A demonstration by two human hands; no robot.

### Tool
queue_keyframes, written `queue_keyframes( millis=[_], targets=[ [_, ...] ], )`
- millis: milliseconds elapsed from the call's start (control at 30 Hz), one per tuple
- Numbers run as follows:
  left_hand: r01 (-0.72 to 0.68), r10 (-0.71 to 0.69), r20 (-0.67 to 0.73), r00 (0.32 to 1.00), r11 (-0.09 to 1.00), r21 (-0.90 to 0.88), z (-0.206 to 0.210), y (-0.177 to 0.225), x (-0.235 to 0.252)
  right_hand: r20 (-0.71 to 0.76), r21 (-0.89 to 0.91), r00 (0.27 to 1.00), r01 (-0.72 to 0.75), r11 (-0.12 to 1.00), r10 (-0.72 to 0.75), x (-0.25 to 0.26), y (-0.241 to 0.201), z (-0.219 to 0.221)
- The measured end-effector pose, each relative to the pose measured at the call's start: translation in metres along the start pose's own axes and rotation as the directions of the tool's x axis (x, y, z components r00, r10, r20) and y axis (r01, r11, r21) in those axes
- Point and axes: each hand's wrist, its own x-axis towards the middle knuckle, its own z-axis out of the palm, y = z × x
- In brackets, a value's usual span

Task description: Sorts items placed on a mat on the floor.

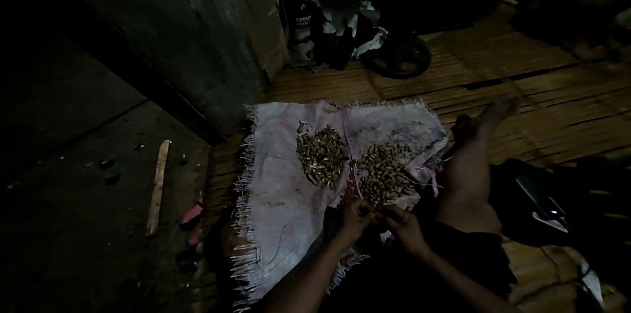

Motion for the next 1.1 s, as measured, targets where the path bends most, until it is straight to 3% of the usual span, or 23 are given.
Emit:
queue_keyframes(
  millis=[167,600,833,967,1100],
  targets=[
    [0.013,-0.014,0.023,1.000,0.997,0.073,-0.002,0.008,-0.005,0.038,-0.089,0.999,0.023,0.996,-0.020,0.000,0.003,-0.002],
    [-0.023,0.032,0.052,0.998,0.987,-0.161,0.002,-0.006,0.002,0.020,-0.250,0.999,0.049,0.967,-0.045,-0.002,-0.002,0.002],
    [0.051,-0.039,0.094,0.995,0.990,-0.132,0.001,-0.006,0.002,0.036,-0.380,0.999,0.021,0.925,-0.008,0.000,0.005,0.002],
    [0.075,-0.075,0.077,0.994,0.997,0.005,-0.001,-0.006,0.002,0.023,-0.359,0.999,-0.020,0.933,0.031,0.002,0.007,0.002],
    [0.179,-0.168,-0.063,0.984,0.887,0.425,-0.010,0.012,-0.003,-0.138,-0.277,0.988,-0.102,0.955,0.065,0.012,-0.008,-0.011]
  ],
)
